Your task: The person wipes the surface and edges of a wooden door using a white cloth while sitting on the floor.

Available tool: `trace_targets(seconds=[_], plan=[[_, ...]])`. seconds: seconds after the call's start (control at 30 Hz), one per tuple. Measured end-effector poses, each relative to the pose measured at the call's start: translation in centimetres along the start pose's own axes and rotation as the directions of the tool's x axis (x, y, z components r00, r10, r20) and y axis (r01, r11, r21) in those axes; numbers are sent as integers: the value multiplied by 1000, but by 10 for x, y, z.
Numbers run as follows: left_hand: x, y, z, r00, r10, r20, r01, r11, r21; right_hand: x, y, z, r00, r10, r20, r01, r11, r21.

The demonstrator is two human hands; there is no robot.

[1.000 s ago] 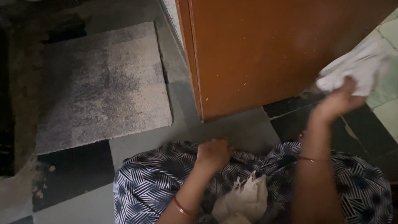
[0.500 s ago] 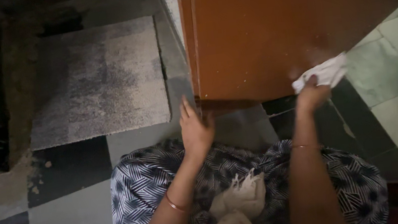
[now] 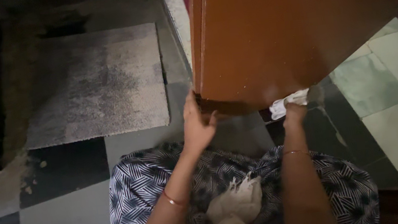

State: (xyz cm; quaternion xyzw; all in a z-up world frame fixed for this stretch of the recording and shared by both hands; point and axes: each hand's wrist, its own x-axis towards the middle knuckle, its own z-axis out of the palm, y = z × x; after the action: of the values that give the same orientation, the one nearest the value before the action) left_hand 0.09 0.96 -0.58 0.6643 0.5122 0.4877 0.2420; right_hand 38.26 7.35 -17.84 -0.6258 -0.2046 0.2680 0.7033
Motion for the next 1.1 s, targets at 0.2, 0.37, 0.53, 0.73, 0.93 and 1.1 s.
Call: trace_targets(seconds=[0.2,0.37,0.53,0.73,0.93,1.1], plan=[[7,7,-5,995,-100,4,98,964,-247,-10,-61,-10,997,-59,-58,72,964,257],[-1,25,-14,983,-181,-23,177,976,-128,-119,-162,15,801,-598,33,594,800,87],[-16,32,-14,991,-135,-25,135,991,22,-220,-285,53,637,-760,131,766,642,4],[-28,53,-18,992,-100,81,84,981,176,-273,-442,90,-90,-987,136,973,-116,-200],[-33,48,-19,951,-96,294,42,982,185,-300,-483,136,-149,-914,378,845,-316,-431],[-30,47,-29,949,-101,300,55,986,158,-314,-448,135,27,-918,395,879,-166,-447]])
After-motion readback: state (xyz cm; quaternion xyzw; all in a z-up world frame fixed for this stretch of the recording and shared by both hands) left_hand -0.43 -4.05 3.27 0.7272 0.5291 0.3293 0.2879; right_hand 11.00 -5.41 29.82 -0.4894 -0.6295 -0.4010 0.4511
